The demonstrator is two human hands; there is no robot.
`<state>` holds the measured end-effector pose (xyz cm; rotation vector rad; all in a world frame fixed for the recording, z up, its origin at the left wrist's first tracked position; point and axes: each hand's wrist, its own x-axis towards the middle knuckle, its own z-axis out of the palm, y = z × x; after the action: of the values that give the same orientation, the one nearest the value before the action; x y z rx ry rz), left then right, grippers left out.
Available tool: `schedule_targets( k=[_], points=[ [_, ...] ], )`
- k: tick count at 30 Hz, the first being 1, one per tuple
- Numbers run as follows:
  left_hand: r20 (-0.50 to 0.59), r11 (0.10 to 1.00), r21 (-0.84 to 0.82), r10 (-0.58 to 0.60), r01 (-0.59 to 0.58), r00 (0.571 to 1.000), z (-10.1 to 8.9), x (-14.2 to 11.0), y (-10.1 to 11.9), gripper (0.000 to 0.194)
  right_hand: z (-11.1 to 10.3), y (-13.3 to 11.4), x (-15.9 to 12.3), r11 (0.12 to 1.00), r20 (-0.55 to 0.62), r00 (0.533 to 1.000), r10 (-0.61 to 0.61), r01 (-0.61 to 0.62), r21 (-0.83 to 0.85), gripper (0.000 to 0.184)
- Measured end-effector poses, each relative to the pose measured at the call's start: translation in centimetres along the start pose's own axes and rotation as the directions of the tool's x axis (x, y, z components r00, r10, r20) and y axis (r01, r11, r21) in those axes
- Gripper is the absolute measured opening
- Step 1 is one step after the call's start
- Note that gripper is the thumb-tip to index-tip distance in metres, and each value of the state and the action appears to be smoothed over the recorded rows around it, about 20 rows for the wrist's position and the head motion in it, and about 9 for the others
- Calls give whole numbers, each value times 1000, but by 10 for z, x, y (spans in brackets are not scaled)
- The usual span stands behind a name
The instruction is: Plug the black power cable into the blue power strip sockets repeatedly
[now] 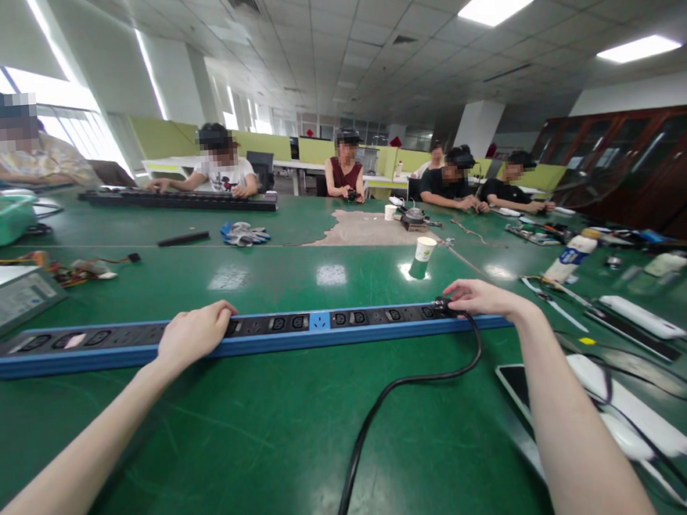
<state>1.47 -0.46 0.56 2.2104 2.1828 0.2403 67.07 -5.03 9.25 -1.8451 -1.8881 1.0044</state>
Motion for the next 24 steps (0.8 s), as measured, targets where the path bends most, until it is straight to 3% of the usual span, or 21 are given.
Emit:
schedule_targets(
  k=[3,6,17,20,24],
  points=[
    [12,1000,-8,1,-1,1000,0,0,0,57,-6,1,-7,997,62,998,17,-22,77,67],
    [12,1000,-18,0,0,1000,1,0,-2,56,-12,2,-10,998,86,996,40,-45,52,62],
    [-19,1000,-27,13,-14,1000,5,3,-5,56,-14,9,4,988,5,999,52,-50,-146,49],
    [-22,999,-30,25,-25,999,4,2,-5,57,-15,6,-4,990,77,996,52,-41,-134,54],
    [-15,1000,-16,22,-22,1000,3,2,-4,58,-17,4,-13,993,79,995,59,-51,-106,62]
  ],
)
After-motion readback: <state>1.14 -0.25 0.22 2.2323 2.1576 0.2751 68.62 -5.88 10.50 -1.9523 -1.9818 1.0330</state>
